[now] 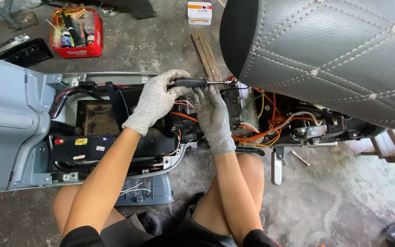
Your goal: The person sits on the workshop floor beside a scooter with its seat and body panels removed and works on the electrical components under the seat. They use a screwdriver and a socket wrench to loosen and tighten fasteners, reposition wiring harnesses, and handle the battery and controller area while adjusting parts by hand.
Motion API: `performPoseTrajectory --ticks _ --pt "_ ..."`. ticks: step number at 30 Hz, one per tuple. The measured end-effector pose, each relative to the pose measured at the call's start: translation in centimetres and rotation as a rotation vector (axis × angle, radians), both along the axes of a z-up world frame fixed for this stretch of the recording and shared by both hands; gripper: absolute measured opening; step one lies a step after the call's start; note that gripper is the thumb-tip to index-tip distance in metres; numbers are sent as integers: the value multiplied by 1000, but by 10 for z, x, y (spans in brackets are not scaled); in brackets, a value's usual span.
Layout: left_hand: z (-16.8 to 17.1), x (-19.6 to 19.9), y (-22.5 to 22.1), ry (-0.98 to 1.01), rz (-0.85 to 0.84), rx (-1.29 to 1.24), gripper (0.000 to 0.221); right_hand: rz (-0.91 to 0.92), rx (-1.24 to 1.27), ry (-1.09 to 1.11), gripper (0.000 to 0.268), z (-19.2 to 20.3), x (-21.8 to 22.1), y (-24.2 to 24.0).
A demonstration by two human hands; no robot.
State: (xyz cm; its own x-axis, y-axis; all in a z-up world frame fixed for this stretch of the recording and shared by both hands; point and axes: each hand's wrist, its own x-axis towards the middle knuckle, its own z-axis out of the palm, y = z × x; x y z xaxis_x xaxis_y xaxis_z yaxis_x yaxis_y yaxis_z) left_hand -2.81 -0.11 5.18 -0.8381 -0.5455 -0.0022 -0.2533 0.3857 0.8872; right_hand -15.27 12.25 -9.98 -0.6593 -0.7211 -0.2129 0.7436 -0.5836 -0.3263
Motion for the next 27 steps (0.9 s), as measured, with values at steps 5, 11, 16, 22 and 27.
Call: performPoseTrajectory --ticks 5,11,16,22,27 --pt "3 -2 -2 32 -5 -96 32 -7 93 -26 21 9 -3 -2" --pt "-6 -13 -8 61 3 -33 32 14 97 8 27 10 -13 -3" --pt "-7 -28 -14 -3 -14 -76 33 17 82 82 33 17 -22 1" --pt "-32 -43 -37 142 -145 -443 35 44 33 98 30 6 -33 3" --pt "-42 -42 -23 403 -202 -79 53 44 30 113 26 -6 -41 1"
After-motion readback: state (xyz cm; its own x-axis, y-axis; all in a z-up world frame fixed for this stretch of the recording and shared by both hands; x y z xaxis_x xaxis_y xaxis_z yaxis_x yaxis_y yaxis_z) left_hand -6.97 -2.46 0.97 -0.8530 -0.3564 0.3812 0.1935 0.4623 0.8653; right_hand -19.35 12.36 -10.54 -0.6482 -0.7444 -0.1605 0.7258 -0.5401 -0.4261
